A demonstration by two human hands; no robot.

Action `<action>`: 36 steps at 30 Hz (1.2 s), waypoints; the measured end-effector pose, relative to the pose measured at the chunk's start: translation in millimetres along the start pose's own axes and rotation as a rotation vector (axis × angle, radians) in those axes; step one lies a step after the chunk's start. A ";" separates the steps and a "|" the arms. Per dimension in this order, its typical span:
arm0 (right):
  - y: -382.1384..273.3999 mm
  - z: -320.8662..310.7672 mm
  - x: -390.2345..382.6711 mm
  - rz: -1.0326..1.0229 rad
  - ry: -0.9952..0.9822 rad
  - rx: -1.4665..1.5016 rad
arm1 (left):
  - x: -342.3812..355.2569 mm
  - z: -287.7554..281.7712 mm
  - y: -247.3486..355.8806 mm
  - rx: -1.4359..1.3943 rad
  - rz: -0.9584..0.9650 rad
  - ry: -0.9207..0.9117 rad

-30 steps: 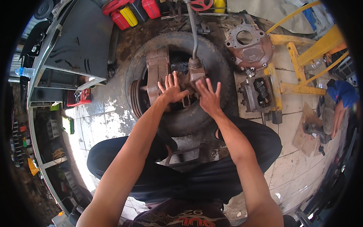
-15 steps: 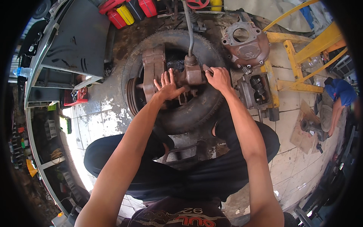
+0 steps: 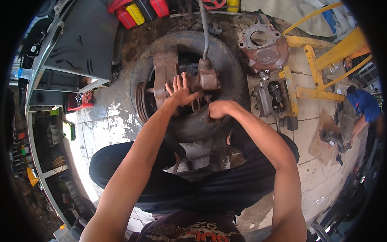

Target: The person sits on the floor and uses both hands to manipulate a rusty mechanical component resting on a tire. They repeatedly press, wiggle, and adjust a central joint or linkage on the part, seemingly testing its movement or fit.

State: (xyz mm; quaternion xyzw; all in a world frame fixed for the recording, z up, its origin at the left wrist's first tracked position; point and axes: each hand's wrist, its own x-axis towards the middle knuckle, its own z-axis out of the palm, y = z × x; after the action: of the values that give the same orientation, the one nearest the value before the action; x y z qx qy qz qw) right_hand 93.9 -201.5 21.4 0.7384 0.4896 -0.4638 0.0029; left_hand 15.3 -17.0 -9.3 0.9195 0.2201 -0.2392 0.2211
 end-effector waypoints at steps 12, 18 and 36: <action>30.2 48.5 30.6 -0.056 0.965 -0.357 | 1.0 -3.2 4.1 0.013 0.018 0.005; 32.5 -16.9 4.1 0.080 0.447 0.085 | 0.8 -1.2 1.6 0.012 0.006 0.016; 46.6 78.3 11.4 0.239 0.462 0.974 | 1.3 9.5 -6.8 -0.035 0.087 0.121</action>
State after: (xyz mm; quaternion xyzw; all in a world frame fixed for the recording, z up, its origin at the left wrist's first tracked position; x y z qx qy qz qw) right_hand 75.4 -253.4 -51.9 0.7875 0.1191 -0.4591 -0.3936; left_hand 9.7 -16.0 -19.6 0.9370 0.1970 -0.1696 0.2336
